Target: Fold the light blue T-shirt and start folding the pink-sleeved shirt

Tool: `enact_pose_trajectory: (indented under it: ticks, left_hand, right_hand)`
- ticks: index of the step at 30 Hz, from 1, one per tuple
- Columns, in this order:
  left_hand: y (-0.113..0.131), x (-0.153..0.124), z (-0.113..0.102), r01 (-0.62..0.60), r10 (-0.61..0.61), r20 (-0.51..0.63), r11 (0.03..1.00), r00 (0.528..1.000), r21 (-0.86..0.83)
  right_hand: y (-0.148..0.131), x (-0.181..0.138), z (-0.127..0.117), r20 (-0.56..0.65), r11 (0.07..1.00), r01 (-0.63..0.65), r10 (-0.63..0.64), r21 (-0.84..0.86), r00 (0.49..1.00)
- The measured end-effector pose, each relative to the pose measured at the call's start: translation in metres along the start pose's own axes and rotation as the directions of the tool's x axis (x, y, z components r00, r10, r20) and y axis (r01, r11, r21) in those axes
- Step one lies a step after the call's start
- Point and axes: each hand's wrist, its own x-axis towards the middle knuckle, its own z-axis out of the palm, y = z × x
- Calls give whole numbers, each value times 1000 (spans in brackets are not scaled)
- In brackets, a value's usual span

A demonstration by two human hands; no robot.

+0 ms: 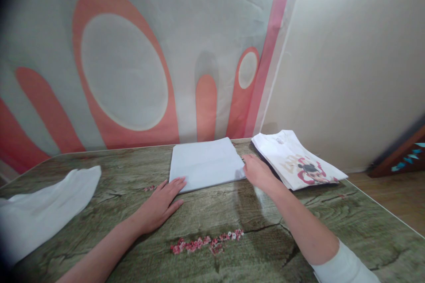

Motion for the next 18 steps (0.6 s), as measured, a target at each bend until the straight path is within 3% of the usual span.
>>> enact_pose_trajectory:
  ticks: [2, 4, 10, 14, 18]
  left_hand:
    - [-1, 0, 1, -5, 5, 0, 1000, 1000, 5]
    - [-1, -1, 2, -8, 8, 5, 1000, 1000, 9]
    - [4, -1, 1, 7, -8, 9, 999, 1000, 33]
    - [30, -1, -9, 35, -34, -5, 997, 999, 70]
    - [73, -9, -16, 45, -46, 15, 997, 999, 61]
  right_hand:
    - [-21, -7, 13, -8, 985, 171, -172, -21, 985]
    - [-36, -14, 29, 69, 973, 228, -225, -45, 972]
    - [-43, -22, 56, 229, 982, 138, -105, -132, 968]
    - [-43, -19, 55, 178, 975, -13, 53, -221, 983]
    - [-38, -15, 59, 113, 957, -116, 150, -267, 982]
